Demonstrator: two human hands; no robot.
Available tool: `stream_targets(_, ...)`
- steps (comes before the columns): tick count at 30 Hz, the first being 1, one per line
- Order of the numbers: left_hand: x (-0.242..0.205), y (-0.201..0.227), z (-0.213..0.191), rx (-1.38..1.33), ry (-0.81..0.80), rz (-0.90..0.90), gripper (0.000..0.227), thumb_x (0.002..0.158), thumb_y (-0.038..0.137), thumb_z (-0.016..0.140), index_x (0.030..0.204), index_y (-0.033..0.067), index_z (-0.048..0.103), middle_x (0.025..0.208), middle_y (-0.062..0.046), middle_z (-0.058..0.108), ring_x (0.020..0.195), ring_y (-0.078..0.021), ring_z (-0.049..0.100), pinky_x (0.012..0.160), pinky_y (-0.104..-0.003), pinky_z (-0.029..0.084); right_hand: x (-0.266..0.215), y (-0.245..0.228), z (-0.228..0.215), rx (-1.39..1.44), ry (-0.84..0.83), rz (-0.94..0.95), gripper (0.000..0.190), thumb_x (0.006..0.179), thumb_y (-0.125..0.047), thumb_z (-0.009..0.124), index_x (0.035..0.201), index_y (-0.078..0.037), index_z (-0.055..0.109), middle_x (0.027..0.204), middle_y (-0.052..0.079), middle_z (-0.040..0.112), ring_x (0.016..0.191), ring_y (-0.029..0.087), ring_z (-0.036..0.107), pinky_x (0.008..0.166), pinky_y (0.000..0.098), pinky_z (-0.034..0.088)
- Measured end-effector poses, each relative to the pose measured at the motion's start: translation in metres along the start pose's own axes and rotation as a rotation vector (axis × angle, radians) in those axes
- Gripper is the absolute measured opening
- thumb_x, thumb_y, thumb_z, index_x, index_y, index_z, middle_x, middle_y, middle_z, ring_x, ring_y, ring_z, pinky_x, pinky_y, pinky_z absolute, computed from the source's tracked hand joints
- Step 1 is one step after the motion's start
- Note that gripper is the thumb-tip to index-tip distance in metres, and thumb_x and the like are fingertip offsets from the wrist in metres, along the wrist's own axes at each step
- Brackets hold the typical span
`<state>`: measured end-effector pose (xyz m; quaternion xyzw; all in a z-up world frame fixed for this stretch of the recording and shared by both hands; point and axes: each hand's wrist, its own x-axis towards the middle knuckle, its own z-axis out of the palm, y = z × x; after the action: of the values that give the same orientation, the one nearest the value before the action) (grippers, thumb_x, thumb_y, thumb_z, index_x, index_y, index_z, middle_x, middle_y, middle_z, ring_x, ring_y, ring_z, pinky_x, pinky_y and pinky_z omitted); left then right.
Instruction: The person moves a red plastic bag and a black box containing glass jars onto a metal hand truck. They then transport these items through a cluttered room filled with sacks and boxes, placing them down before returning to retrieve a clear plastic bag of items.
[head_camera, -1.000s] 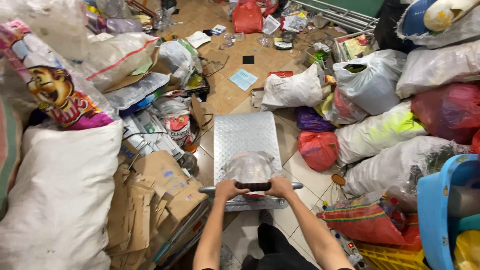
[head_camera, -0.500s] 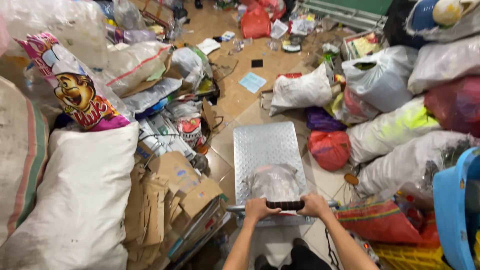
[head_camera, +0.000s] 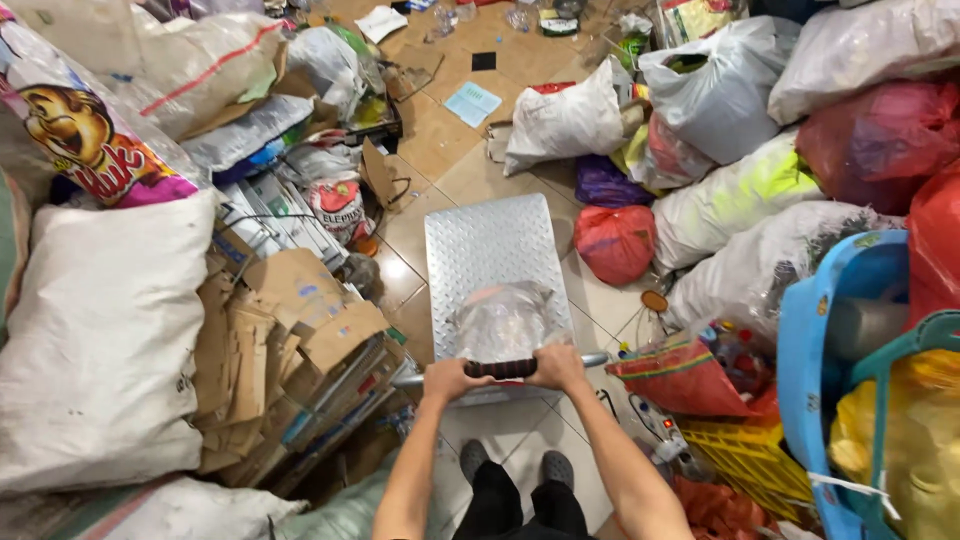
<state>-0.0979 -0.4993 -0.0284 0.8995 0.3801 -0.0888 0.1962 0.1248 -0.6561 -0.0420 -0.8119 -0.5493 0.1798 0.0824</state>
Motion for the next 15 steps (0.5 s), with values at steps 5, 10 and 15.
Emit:
stream_targets(5, -0.007, 0.012, 0.002, 0.016, -0.037, -0.053, 0.078, 0.065, 0.086, 0.067, 0.092, 0.0140, 0.078, 0.083, -0.014, 0.076, 0.082, -0.0340, 0.074, 0.073, -0.047, 0.057, -0.004, 0.005, -0.005, 0.013, -0.013, -0.039, 0.051, 0.061, -0.060, 0.079, 0.086, -0.015, 0.081, 0.081, 0.015, 0.075, 0.080, 0.035, 0.074, 0.076, 0.0485, 0.059)
stream_targets(10, -0.023, 0.022, 0.010, 0.035, -0.042, -0.063, 0.078, 0.065, 0.086, 0.066, 0.087, 0.0119, 0.077, 0.083, -0.013, 0.076, 0.082, -0.0326, 0.074, 0.072, -0.047, 0.057, -0.026, 0.006, -0.003, 0.029, 0.020, -0.014, 0.054, 0.062, -0.063, 0.079, 0.082, -0.013, 0.081, 0.081, 0.017, 0.075, 0.080, 0.035, 0.074, 0.077, 0.0472, 0.059)
stream_targets(15, -0.055, 0.030, 0.010, 0.066, -0.106, -0.106, 0.079, 0.064, 0.087, 0.065, 0.090, 0.0138, 0.077, 0.084, -0.013, 0.076, 0.083, -0.0330, 0.073, 0.072, -0.046, 0.057, -0.067, -0.013, -0.010, -0.018, 0.011, 0.010, 0.054, 0.063, -0.064, 0.079, 0.081, -0.013, 0.082, 0.079, 0.017, 0.075, 0.078, 0.036, 0.074, 0.086, 0.0491, 0.055)
